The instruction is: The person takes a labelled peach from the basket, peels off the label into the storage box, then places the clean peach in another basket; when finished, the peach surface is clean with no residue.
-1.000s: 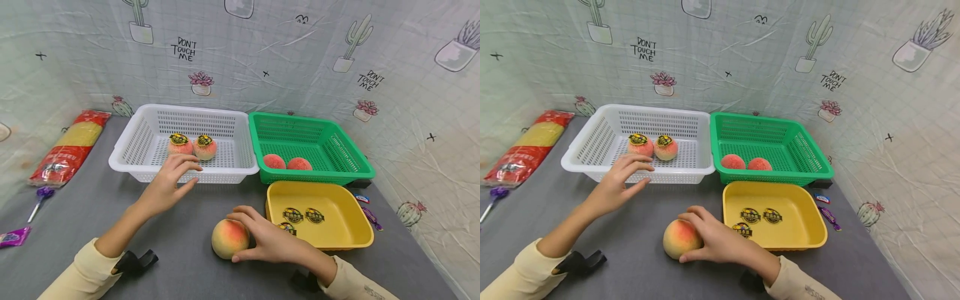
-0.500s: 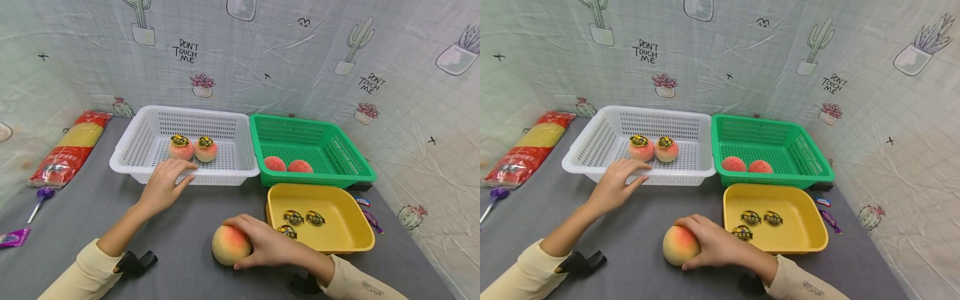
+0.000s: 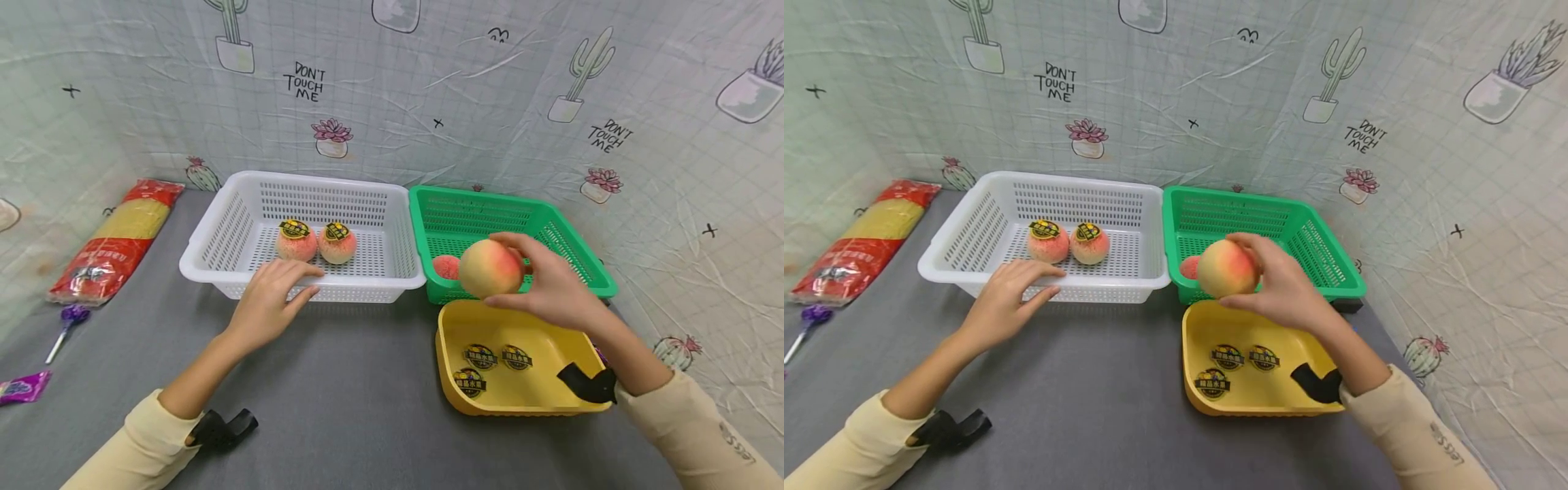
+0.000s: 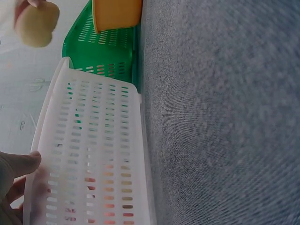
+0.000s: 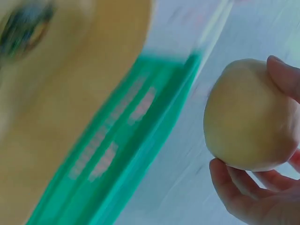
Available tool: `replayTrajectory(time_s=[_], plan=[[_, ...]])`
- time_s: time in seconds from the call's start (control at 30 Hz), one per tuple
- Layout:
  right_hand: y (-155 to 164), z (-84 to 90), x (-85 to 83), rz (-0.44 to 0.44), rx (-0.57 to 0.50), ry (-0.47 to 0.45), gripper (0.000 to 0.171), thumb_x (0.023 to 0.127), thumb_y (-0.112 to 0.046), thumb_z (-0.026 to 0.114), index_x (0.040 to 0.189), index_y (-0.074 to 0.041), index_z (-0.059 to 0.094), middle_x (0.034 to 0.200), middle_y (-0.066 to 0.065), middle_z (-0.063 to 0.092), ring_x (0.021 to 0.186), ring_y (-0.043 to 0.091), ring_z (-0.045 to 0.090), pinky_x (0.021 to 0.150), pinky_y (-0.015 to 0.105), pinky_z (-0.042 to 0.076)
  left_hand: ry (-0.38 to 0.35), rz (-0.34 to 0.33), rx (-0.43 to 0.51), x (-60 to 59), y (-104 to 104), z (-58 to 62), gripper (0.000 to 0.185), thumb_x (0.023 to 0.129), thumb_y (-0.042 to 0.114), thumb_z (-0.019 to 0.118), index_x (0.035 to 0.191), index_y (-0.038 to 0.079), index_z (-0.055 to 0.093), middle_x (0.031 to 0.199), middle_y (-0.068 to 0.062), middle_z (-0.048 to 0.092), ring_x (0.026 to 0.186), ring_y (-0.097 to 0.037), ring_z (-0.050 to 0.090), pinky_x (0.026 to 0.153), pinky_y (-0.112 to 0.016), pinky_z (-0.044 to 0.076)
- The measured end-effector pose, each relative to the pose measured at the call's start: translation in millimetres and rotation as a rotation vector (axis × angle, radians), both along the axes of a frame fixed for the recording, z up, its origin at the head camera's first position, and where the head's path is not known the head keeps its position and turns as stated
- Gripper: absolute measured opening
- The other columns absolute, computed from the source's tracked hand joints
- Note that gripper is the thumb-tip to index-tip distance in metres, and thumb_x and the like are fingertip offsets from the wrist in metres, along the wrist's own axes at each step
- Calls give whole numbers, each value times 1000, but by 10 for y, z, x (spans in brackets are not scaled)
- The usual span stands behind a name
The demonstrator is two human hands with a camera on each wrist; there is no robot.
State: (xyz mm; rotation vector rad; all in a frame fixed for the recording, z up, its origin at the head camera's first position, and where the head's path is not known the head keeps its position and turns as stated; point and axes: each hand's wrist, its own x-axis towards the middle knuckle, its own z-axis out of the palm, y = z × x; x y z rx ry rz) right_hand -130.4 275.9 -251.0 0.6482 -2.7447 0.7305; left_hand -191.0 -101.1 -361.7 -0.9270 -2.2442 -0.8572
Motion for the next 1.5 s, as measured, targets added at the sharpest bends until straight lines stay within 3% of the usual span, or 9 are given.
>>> replayTrajectory(time_s=[0.17, 0.4, 0.57, 0.87, 1.17, 1.5], plan=[[525, -2, -304, -183, 20, -109, 83, 73, -22, 84, 140, -5, 38, 125, 20, 50, 98, 34, 51, 74, 47, 45, -1, 5, 1, 2, 0, -2, 23, 81, 4, 73, 103, 6, 66, 102, -8, 66, 93, -26, 55, 77, -41, 39], [976, -148, -617, -292, 60, -312, 90, 77, -28, 81, 144, -1, 27, 131, 33, 43, 108, 45, 48, 79, 55, 43, -12, 11, -4, -1, -2, -7, 22, 82, 5, 73, 103, 6, 66, 102, -7, 66, 97, -27, 56, 81, -43, 39], [1087, -298, -764, -282, 88, -421, 90, 79, -28, 78, 144, 3, 24, 133, 37, 38, 110, 48, 46, 82, 56, 42, -8, 10, -3, 3, 7, -13, 22, 82, 5, 73, 103, 6, 66, 101, -7, 66, 97, -27, 56, 81, -43, 39], [1201, -549, -934, -212, 181, -468, 66, 84, -16, 71, 131, 13, 35, 115, 36, 50, 93, 40, 53, 75, 48, 45, -3, 11, -2, -3, 23, -25, 22, 82, 6, 73, 103, 7, 66, 101, -4, 66, 96, -26, 55, 79, -42, 38], [1187, -518, -1009, -144, 164, -612, 52, 87, 1, 59, 125, 17, 28, 116, 40, 43, 102, 47, 47, 82, 52, 41, 2, 13, 6, 4, 16, -24, 22, 82, 6, 73, 103, 6, 66, 101, -5, 66, 97, -26, 55, 81, -42, 38], [1076, -395, -1019, -117, 278, -569, 65, 86, -1, 64, 134, 17, 23, 123, 46, 37, 106, 54, 46, 80, 55, 44, -19, 24, 1, 21, 13, 0, 21, 83, 6, 73, 103, 6, 66, 101, -5, 66, 98, -27, 55, 82, -43, 38]])
